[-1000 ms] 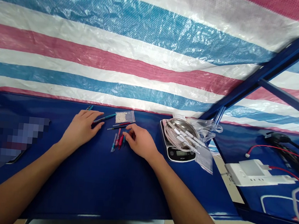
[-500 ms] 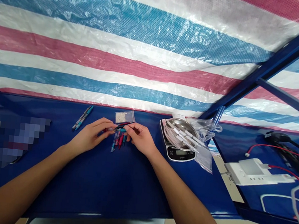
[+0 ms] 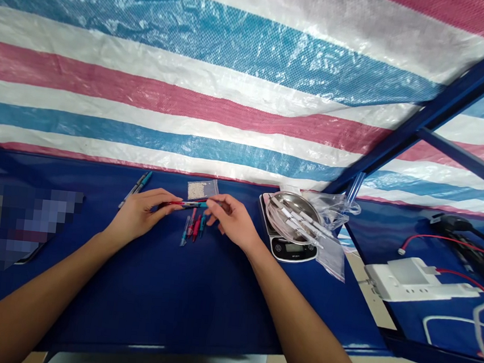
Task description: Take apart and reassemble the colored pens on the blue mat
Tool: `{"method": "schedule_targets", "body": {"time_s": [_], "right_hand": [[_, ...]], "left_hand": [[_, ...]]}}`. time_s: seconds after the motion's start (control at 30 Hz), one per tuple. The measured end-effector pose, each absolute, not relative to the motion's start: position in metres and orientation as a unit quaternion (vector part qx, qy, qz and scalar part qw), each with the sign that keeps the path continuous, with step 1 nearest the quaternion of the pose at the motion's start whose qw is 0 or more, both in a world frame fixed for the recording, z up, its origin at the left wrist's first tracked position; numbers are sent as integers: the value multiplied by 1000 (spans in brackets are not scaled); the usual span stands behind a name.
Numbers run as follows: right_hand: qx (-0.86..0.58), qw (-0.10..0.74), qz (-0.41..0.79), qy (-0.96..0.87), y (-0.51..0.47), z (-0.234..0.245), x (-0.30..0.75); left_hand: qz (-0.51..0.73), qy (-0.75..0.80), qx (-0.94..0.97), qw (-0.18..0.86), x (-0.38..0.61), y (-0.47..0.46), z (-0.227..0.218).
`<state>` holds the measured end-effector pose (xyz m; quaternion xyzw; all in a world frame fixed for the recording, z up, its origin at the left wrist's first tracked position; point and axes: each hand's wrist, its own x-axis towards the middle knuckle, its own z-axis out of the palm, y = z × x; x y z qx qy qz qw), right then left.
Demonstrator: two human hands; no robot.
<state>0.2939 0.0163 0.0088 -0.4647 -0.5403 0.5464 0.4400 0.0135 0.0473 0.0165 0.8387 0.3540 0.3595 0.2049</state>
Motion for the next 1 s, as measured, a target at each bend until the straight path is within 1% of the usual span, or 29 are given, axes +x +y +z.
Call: {"method": "schedule_targets", "body": {"time_s": [0.07, 0.2, 0.57, 0.63, 0.77, 0.87, 0.93, 1.0], "right_hand": [[-479, 432, 544, -536, 17, 8, 295], [-450, 466, 503, -572, 20, 5, 301], [-433, 481, 503, -573, 23, 11, 306], [-428, 468, 530, -563, 21, 13, 304], [-442, 409, 585, -544, 18, 13, 300], [-455, 442, 529, -563, 23, 7, 304], [-467, 473, 482, -571, 27, 3, 309], [-497, 482, 451, -563, 31, 0, 314]], "left_hand": [[357, 348, 842, 205, 13, 48, 15], [353, 358, 839, 208, 13, 49, 15], [321, 377, 835, 241, 9, 53, 18], [318, 369, 839, 244, 9, 52, 19], [316, 358, 843, 249, 11, 50, 20], [299, 379, 840, 248, 9, 52, 21], [294, 422, 823, 240, 5, 55, 20], [303, 478, 791, 234, 2, 58, 19]]}}
